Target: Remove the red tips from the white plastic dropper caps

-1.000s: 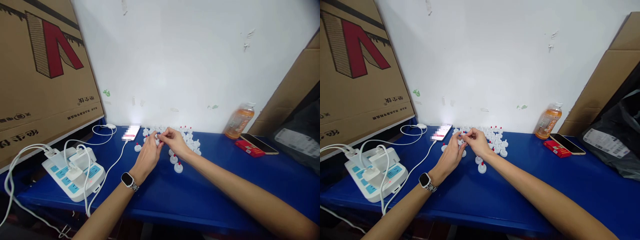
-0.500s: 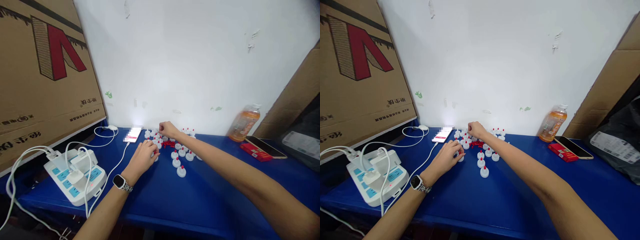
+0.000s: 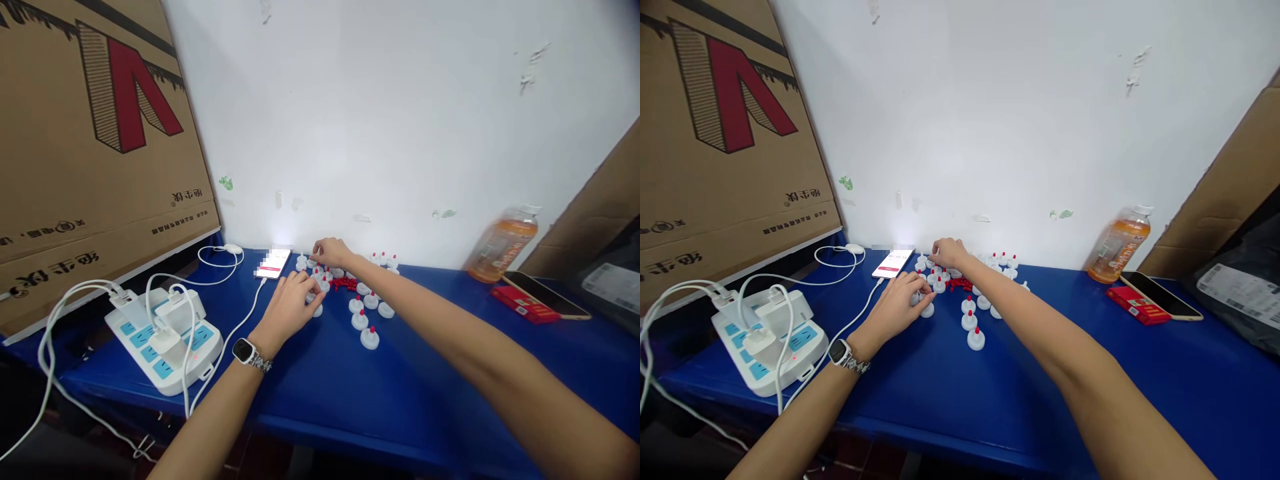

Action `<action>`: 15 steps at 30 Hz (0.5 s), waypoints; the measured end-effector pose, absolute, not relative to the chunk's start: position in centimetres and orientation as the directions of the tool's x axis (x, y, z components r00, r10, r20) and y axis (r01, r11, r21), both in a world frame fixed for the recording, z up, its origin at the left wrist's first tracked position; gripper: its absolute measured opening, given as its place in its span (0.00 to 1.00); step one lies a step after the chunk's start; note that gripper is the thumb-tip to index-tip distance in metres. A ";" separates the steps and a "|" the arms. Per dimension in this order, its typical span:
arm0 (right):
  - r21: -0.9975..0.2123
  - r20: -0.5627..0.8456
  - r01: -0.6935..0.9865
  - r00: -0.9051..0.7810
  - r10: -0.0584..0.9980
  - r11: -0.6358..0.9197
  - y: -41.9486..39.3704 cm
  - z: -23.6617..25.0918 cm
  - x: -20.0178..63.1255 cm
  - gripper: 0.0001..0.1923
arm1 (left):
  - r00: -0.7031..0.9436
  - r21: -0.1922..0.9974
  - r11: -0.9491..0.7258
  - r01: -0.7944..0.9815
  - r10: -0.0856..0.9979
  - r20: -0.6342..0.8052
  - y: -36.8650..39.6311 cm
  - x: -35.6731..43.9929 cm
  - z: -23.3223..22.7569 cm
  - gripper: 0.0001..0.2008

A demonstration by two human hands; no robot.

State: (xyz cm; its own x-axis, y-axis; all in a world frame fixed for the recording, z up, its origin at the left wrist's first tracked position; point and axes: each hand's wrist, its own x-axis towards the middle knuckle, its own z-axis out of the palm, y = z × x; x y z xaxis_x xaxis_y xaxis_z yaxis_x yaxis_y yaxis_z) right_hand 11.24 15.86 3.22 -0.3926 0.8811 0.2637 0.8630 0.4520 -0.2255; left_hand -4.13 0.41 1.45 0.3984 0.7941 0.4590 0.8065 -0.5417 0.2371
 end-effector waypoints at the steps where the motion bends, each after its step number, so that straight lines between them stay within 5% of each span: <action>1: -0.233 0.255 0.863 -0.391 0.884 0.449 15.9 3.2 10.9 0.10 | 0.391 0.251 -0.539 0.804 0.797 0.461 0.4 -4.2 1.4 0.10; 7: -0.358 0.345 0.823 -0.322 0.882 0.441 14.0 3.9 11.5 0.08 | 0.315 0.290 -0.540 0.790 0.763 0.564 0.6 -4.3 1.2 0.07; 12: -0.645 0.487 0.505 -0.306 0.818 0.574 8.0 4.7 13.8 0.10 | 0.173 0.330 -0.528 0.782 0.693 0.700 0.3 -3.4 1.4 0.12; 15: -0.731 0.456 0.379 -0.347 0.819 0.568 4.9 4.6 14.9 0.13 | 0.237 0.320 -0.539 0.779 0.726 0.646 -0.1 -2.8 1.3 0.16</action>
State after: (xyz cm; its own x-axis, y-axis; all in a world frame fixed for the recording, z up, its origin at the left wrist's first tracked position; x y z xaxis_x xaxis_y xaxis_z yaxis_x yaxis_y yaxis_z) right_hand 14.87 4.90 4.62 -0.3473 0.8191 0.4565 0.3788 0.5679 -0.7308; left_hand -2.80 -0.06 1.33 0.2369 0.7258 0.6458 0.7795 -0.5388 0.3196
